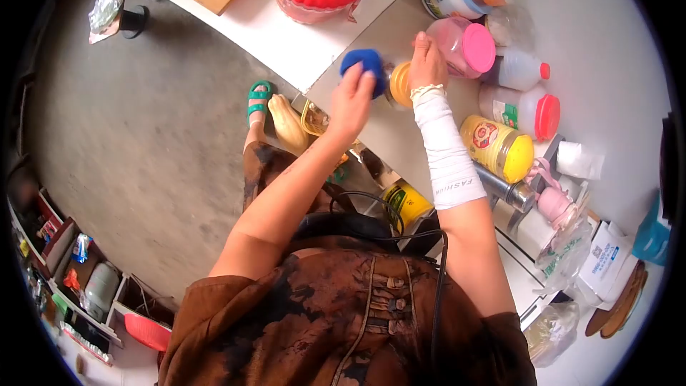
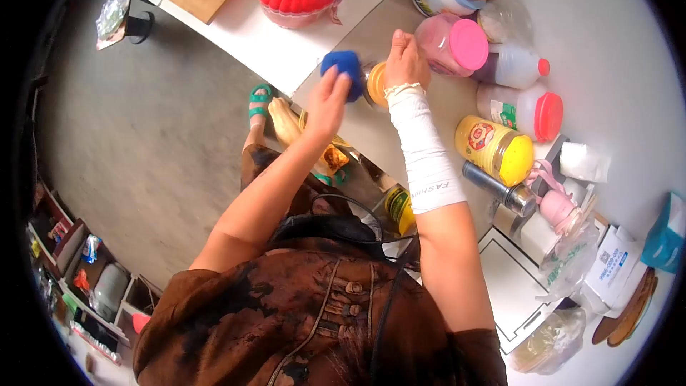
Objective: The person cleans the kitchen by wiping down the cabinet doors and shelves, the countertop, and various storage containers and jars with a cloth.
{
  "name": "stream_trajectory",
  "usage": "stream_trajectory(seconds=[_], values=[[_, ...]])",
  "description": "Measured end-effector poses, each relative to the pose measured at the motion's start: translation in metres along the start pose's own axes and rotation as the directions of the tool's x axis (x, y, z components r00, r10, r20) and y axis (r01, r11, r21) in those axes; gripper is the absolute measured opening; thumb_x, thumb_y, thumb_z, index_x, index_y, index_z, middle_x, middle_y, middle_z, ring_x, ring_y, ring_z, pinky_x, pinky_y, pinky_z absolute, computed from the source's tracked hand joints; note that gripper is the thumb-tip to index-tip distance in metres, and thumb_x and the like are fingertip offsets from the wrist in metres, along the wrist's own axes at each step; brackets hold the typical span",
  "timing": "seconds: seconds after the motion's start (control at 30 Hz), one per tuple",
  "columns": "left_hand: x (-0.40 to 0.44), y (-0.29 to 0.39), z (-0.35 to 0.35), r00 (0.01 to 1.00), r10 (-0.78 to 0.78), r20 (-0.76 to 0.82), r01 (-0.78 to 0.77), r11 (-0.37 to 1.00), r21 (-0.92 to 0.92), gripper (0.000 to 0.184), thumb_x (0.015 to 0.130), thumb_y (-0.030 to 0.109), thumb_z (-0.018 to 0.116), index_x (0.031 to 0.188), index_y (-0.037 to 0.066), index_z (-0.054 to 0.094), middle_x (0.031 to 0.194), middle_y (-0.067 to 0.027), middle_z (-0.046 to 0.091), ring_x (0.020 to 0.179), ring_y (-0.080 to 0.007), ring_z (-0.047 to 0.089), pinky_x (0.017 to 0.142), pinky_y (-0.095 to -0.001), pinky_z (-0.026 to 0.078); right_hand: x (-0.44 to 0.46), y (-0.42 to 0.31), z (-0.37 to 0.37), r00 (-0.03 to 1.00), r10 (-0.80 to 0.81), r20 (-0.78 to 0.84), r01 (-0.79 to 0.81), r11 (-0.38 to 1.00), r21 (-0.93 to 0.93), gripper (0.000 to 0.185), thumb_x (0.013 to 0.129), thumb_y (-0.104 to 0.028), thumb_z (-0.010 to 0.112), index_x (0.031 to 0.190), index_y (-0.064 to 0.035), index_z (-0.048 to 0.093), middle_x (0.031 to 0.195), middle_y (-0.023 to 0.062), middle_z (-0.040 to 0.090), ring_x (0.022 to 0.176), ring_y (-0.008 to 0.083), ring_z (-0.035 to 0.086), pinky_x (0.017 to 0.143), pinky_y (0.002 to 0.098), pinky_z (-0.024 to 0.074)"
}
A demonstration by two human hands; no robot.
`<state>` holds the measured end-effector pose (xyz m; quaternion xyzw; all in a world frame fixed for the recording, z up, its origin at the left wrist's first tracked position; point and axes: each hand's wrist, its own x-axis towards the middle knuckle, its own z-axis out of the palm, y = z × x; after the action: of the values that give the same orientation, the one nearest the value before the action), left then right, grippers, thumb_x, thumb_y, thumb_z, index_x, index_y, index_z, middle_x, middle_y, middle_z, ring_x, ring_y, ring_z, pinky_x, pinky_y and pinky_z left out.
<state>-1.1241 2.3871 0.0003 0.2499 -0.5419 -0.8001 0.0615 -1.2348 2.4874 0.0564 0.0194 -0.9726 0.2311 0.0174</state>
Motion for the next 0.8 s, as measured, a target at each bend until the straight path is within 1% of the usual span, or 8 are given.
stream_trajectory(seconds=[0.1,0.17,0.33,0.4,0.5,0.67,0.73,0.8], values=[[0.030,0.009,0.019,0.909,0.350,0.227,-0.413,0.829,0.377,0.038,0.100,0.025,0.047,0.128,-0.001,0.052,0.118,-0.0167,0.063,0.108,-0.0264,0.059,0.098,-0.0317,0.042,0.002,0.000,0.003,0.999,0.028,-0.021,-0.028,0.999,-0.017,0.044,0.099,-0.044,0.038,0.106,-0.0068,0.062,0.103,0.0176,0.066,0.100,0.0390,0.058,0.085,0.0472,0.0453],[0.061,0.015,0.016,0.928,-0.040,0.372,-0.062,0.964,0.260,0.039,0.101,0.027,0.042,0.127,0.001,0.054,0.122,-0.0215,0.060,0.114,-0.0326,0.057,0.100,-0.0335,0.040,0.006,0.003,0.003,0.999,0.027,-0.020,-0.028,0.999,-0.027,0.045,0.099,-0.044,0.037,0.106,-0.0068,0.061,0.103,0.0176,0.066,0.100,0.0392,0.058,0.085,0.0472,0.0453],[0.056,-0.009,0.023,0.974,-0.005,0.228,-0.058,0.961,0.270,0.042,0.100,0.028,0.039,0.131,0.003,0.052,0.129,-0.0219,0.055,0.124,-0.0367,0.049,0.103,-0.0385,0.039,0.005,0.006,0.004,0.995,0.093,0.020,-0.092,0.994,-0.065,0.049,0.099,-0.047,0.034,0.108,-0.0070,0.061,0.102,0.0171,0.067,0.100,0.0380,0.060,0.085,0.0465,0.0454],[0.011,-0.006,0.023,0.955,0.280,0.099,-0.293,0.944,0.151,0.042,0.100,0.020,0.043,0.138,0.004,0.045,0.144,-0.0190,0.043,0.136,-0.0340,0.037,0.111,-0.0384,0.030,0.004,0.000,0.001,0.991,0.125,0.037,-0.122,0.990,-0.070,0.049,0.099,-0.047,0.035,0.108,-0.0070,0.061,0.102,0.0161,0.068,0.098,0.0378,0.061,0.085,0.0462,0.0457],[-0.033,0.009,0.027,0.928,0.349,0.133,-0.370,0.905,0.209,0.043,0.099,0.015,0.044,0.140,0.000,0.041,0.149,-0.0218,0.034,0.142,-0.0333,0.027,0.115,-0.0395,0.023,0.003,-0.003,-0.001,0.986,0.153,0.069,-0.148,0.986,-0.071,0.048,0.099,-0.047,0.036,0.106,-0.0075,0.062,0.101,0.0147,0.069,0.095,0.0379,0.063,0.083,0.0456,0.0465],[0.038,-0.018,0.033,0.958,0.243,0.152,-0.274,0.932,0.238,0.041,0.100,0.022,0.044,0.134,-0.002,0.046,0.142,-0.0237,0.040,0.134,-0.0383,0.036,0.111,-0.0431,0.028,0.017,0.024,0.004,0.966,0.221,0.137,-0.217,0.975,-0.047,0.051,0.099,-0.045,0.036,0.103,-0.0032,0.065,0.099,0.0150,0.070,0.092,0.0337,0.066,0.080,0.0418,0.0487],[0.061,-0.013,0.034,0.967,0.005,0.253,-0.052,0.982,0.182,0.044,0.099,0.024,0.045,0.134,-0.001,0.044,0.140,-0.0233,0.042,0.131,-0.0395,0.039,0.108,-0.0446,0.031,0.019,0.031,0.005,0.933,0.309,0.186,-0.348,0.906,0.240,0.055,0.100,-0.044,0.036,0.103,0.0035,0.064,0.096,0.0154,0.070,0.091,0.0283,0.068,0.081,0.0367,0.0492],[0.044,-0.008,0.041,0.974,0.168,0.149,-0.202,0.945,0.257,0.044,0.099,0.024,0.046,0.135,-0.001,0.042,0.138,-0.0233,0.043,0.130,-0.0384,0.040,0.108,-0.0414,0.032,0.021,0.038,0.004,0.919,0.339,0.201,-0.387,0.873,0.297,0.056,0.100,-0.043,0.037,0.105,0.0063,0.063,0.097,0.0153,0.070,0.093,0.0265,0.067,0.082,0.0348,0.0490]])
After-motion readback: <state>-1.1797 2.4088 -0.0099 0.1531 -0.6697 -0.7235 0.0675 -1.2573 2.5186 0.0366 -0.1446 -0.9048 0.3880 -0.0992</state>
